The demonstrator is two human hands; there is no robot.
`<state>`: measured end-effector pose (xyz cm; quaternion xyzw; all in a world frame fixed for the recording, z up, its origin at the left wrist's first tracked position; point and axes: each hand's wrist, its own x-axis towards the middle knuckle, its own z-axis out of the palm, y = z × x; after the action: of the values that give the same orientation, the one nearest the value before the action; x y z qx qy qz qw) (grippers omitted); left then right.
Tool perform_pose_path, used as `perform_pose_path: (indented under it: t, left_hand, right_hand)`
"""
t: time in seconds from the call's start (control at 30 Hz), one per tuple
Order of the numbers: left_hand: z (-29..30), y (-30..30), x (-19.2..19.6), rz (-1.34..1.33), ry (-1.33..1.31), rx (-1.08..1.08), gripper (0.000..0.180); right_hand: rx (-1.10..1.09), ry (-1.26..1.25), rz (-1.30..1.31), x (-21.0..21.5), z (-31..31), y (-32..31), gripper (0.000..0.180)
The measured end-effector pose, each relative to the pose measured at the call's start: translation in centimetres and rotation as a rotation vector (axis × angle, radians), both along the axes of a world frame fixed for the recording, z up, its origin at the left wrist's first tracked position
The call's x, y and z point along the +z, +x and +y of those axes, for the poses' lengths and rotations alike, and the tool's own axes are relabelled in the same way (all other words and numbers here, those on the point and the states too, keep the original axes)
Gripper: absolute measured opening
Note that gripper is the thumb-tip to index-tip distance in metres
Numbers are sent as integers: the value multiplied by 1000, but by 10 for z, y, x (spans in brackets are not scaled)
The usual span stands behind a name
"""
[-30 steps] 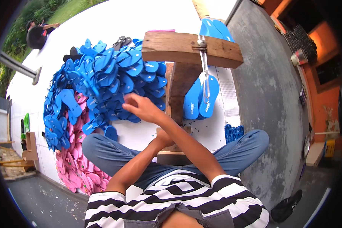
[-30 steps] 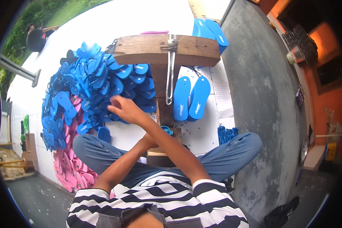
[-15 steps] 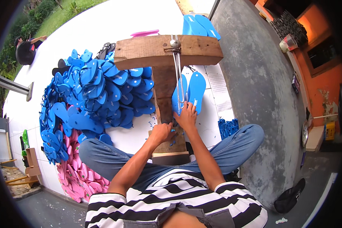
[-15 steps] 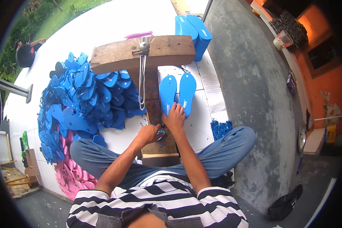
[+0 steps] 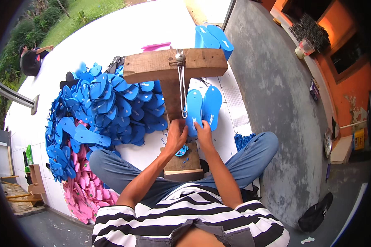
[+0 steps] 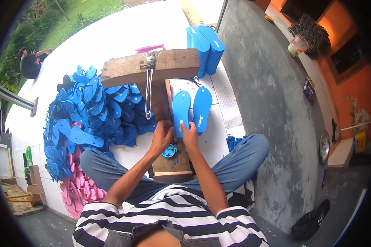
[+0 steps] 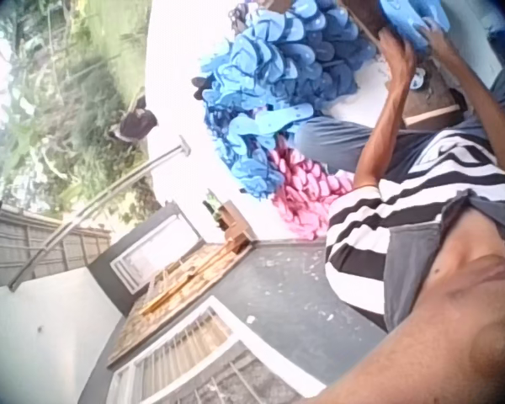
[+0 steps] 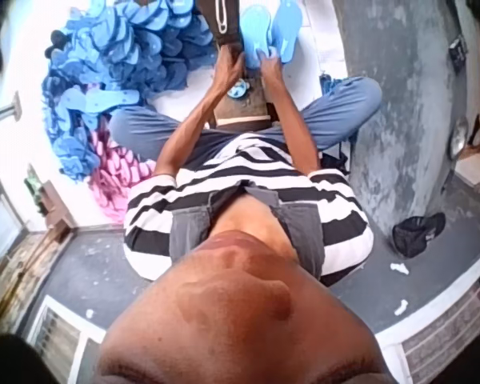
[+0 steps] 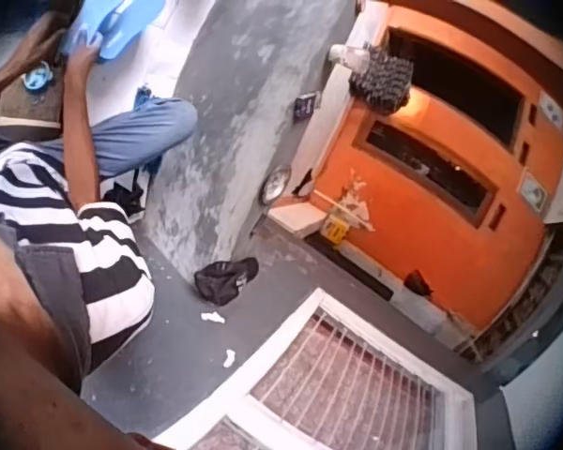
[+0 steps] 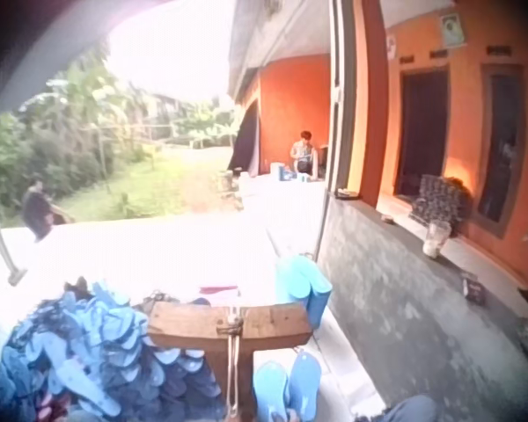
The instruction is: The person assembles flip-flops by threading straps through a blue sole using a metal hook tool, handling one shoe at a time and pulling the straps into place.
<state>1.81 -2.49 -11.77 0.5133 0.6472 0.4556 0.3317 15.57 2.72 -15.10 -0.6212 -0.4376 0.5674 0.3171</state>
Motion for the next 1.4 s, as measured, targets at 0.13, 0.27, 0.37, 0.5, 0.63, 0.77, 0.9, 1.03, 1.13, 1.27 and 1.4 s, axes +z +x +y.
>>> perform_pose_path:
  t: [0.13,0.27,0.37,0.5,0.63,0.77,0.9,1.03,1.13,1.27,1.4]
  left_hand:
    - [1,4,61,-315,21,-2,53]
    - [-4,4,121,-481,157,-189,45]
    - [-21,-8,163,-217,115,-239,34]
    - [-20,-16,186,77,684,-376,51]
    - [-20,-20,201,-7,806,-216,48]
    - [-12,-27,210,35,884,-158,46]
    - [-1,-33,206,31,959,-129,49]
    - [-2,-26,219,-42,900,-78,45]
    - [-14,-12,238,-287,662,10,45]
    - [-12,-17,252,9,609,126,49]
    - [24,-25,258,690,528,404,52]
  right_hand:
    - [-20,77,444,69,-57,29,35]
    - [363,174,171,88,-93,65,42]
    - [314,430,-7,140,-85,65,41]
    - [278,926,40,218,-52,45,43]
    - [431,1290,6,250,-27,28,46]
    - [371,1366,55,254,-21,13,48]
    - [339,1366,66,258,-17,5,47]
    - [324,1314,35,266,-17,6,48]
    - [272,1235,-70,281,-23,9,50]
    - [196,1156,-183,284,-22,2,50]
    - [28,1167,-384,265,9,-14,53]
